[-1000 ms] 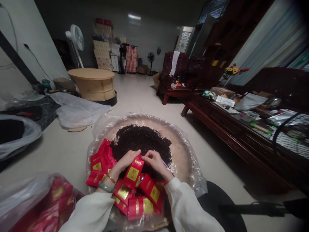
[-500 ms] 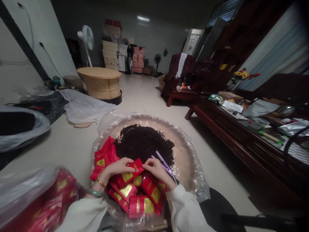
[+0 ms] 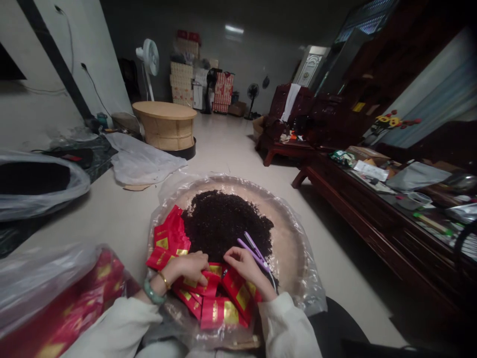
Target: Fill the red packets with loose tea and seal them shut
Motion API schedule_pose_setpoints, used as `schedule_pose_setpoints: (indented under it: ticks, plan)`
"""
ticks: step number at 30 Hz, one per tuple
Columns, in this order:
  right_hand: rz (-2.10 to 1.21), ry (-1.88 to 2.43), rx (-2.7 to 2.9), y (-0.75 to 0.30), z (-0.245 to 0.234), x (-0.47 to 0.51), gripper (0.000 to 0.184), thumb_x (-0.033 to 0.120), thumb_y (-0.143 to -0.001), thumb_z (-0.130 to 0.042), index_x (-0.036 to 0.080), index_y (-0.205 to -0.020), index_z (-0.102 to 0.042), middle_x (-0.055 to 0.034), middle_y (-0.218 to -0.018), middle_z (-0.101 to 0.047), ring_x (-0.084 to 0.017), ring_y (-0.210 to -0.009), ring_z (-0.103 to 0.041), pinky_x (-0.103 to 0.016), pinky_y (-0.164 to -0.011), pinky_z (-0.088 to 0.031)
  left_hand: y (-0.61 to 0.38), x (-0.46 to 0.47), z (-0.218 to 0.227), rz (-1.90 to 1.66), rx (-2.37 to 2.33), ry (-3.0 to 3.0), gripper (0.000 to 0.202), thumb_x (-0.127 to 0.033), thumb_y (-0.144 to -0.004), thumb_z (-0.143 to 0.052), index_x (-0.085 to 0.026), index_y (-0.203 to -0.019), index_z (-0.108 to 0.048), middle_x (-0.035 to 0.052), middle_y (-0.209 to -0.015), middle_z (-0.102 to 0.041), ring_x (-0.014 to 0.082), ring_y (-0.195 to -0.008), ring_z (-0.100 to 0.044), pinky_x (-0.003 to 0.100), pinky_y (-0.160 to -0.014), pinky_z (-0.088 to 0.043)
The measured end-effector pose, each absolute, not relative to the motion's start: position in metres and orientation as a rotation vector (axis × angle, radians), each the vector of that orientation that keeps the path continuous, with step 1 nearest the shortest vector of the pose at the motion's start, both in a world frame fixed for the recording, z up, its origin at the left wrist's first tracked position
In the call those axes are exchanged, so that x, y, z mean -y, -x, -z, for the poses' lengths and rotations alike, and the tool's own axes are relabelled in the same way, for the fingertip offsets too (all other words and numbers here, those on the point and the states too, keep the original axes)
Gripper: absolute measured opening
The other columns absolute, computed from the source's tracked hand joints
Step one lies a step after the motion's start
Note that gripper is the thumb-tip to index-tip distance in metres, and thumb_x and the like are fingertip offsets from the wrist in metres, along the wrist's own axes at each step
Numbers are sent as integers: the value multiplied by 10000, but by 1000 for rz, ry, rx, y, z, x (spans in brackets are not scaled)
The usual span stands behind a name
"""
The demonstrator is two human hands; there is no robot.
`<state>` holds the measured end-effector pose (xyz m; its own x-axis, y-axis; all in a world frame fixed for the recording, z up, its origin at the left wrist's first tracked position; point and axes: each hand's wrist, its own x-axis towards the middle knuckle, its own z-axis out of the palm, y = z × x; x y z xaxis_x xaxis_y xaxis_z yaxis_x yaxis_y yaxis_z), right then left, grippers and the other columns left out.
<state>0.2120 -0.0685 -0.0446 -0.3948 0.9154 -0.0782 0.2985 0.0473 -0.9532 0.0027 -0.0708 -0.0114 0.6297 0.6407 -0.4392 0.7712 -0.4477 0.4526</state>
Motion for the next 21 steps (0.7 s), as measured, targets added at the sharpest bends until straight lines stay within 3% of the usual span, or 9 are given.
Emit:
schedule_pose_setpoints:
  ticks: [3, 12, 16, 19, 21]
  plan:
    - [-1359, 1232, 1740, -215, 43, 71, 146, 300, -768, -577, 168, -732, -627, 3, -681, -623, -132, -629, -556, -236, -589, -423, -7, 74, 13, 336, -1080, -2290, 191, -340, -672, -653, -174, -749, -709, 105, -946, -647, 264, -907, -579, 286, -708, -428]
    - [-1346, 1227, 1800, -210, 47, 73, 158, 315, -772, -579, 174, -728, -634, -3, -689, -642, -147, -646, -573, -249, -606, -437, -4, 82, 13, 246, -1054, -2196, 389, -387, -678, -681, -298, -1056, -680, 49, -890, -695, 245, -821, -629, 268, -679, -434]
    - [-1341, 1217, 1816, -209, 50, 73, 185, 334, -781, -571, 169, -727, -634, -11, -686, -643, -152, -651, -572, -248, -603, -433, -2, 81, 10, 215, -1052, -2136, 323, -434, -793, -546, -285, -1041, -689, 54, -891, -728, 224, -774, -644, 258, -658, -429]
    - [-1348, 1218, 1809, -211, 50, 74, 204, 343, -796, -555, 167, -723, -629, -16, -687, -637, -154, -658, -569, -244, -598, -431, 6, 79, 8, 216, -1153, -2136, 461, -446, -888, -342, -191, -959, -719, 123, -904, -729, 233, -754, -654, 281, -665, -438]
    - [-1349, 1220, 1804, -211, 50, 75, 209, 338, -803, -544, 165, -718, -624, -18, -683, -630, -155, -660, -567, -246, -604, -428, 13, 78, 9, 247, -1244, -2136, 525, -455, -891, -310, -144, -895, -733, 164, -868, -727, 248, -728, -657, 304, -659, -447]
